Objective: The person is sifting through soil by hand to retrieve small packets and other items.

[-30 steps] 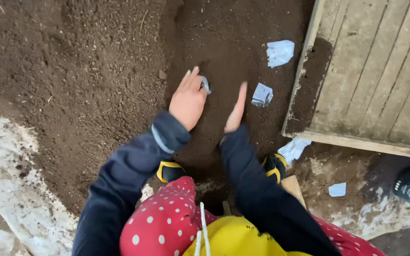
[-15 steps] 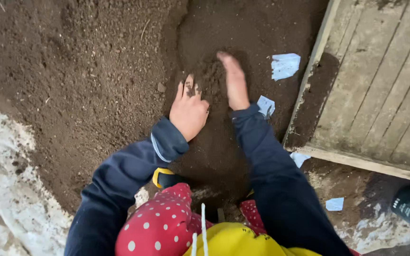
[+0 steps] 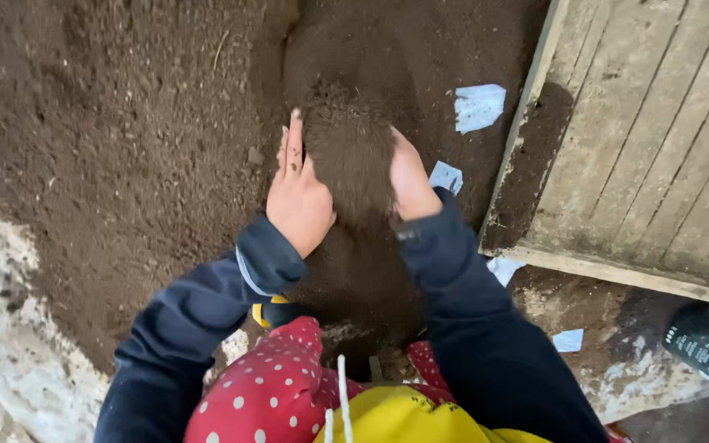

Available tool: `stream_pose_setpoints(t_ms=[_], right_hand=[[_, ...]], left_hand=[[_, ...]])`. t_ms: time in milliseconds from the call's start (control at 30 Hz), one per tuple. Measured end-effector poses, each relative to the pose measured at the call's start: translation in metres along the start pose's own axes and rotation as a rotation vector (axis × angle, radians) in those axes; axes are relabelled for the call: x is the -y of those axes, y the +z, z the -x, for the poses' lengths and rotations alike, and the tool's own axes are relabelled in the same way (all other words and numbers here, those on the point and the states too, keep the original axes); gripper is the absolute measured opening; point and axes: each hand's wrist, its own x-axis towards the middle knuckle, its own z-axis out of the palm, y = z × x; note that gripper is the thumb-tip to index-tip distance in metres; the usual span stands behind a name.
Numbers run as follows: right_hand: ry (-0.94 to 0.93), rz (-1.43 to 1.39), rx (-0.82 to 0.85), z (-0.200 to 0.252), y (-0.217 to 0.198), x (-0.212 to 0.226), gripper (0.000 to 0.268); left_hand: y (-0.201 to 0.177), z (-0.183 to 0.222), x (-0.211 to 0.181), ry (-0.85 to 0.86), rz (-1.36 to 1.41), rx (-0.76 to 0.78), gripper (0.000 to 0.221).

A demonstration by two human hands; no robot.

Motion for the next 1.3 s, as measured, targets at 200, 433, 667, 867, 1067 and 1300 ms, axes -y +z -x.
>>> stream_pose_setpoints(t_ms=[200, 433, 667, 867, 1067, 1300], right_hand=[[-0.779, 1.322, 0.543, 0.018, 0.056, 0.141, 0.066], [-0.506, 1.007, 0.384, -0.116, 0.037, 0.034, 0.022], [-0.336, 0.490, 0.292, 0.093, 0.020, 0.071, 0.045], [-0.527, 0.807, 0.031, 0.062, 0.059, 0.068, 0.047], [-0.527, 0.365, 0.156, 0.038, -0.027, 0.054, 0.041], [-0.406, 0.404, 0.036, 0.105, 0.059, 0.079, 0.045]], left_hand=[[0.005, 0.006, 0.016, 0.115, -0.099, -0.001, 0.026], [-0.012, 0.021, 0.016, 0.006, 0.268, -0.011, 0.017], [0.053, 0.019, 0.019, 0.115, 0.230, -0.213, 0.022], [0.040, 0.005, 0.005, 0.012, 0.302, -0.227, 0.029], [0.066, 0.010, 0.013, 0.163, 0.203, -0.205, 0.013], [0.057, 0.015, 0.010, 0.114, 0.238, -0.154, 0.018]])
